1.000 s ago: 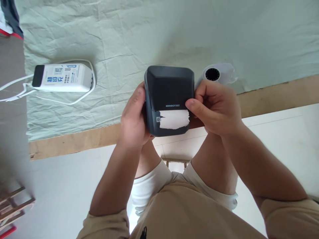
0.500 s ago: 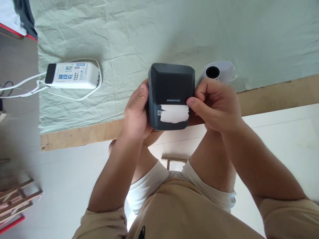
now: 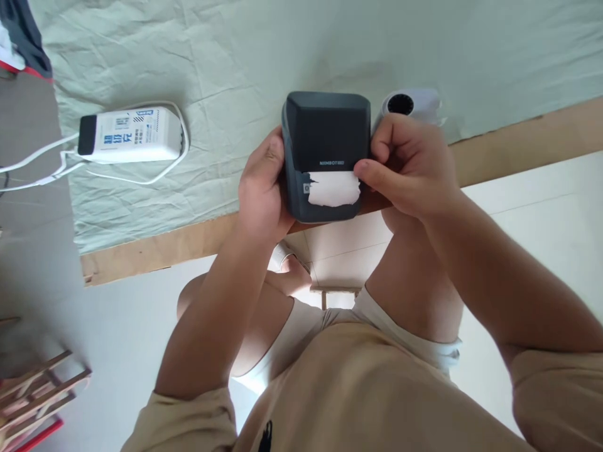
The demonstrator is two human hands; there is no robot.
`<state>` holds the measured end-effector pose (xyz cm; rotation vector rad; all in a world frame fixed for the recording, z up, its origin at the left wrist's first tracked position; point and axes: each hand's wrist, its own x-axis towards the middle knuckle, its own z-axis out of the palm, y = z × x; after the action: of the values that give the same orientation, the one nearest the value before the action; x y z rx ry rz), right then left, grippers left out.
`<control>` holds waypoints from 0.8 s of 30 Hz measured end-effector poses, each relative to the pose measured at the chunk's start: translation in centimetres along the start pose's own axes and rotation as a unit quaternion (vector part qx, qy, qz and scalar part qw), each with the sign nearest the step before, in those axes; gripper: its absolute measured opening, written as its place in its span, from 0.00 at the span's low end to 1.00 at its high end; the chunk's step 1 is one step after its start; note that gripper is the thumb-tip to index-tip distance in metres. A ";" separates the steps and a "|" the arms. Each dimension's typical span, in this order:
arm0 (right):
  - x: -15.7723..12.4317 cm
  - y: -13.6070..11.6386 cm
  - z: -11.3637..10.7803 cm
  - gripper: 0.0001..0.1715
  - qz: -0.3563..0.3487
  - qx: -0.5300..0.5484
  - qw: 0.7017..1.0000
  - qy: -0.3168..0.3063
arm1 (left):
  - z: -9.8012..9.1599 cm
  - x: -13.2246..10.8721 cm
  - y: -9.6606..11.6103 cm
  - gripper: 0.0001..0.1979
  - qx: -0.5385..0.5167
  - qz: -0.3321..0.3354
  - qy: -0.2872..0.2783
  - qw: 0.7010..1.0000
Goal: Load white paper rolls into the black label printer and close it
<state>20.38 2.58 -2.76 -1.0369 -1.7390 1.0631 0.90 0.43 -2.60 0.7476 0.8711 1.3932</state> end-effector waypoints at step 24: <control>4.0 -6.5 0.4 0.08 -0.031 -0.495 0.862 -0.102 | 0.2 -0.6 1.5 0.16 -0.028 -0.101 0.037 0.994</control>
<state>17.36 4.17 4.09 -1.4725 -2.5511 0.1531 0.31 -0.09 -1.18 0.5517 0.9344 1.2664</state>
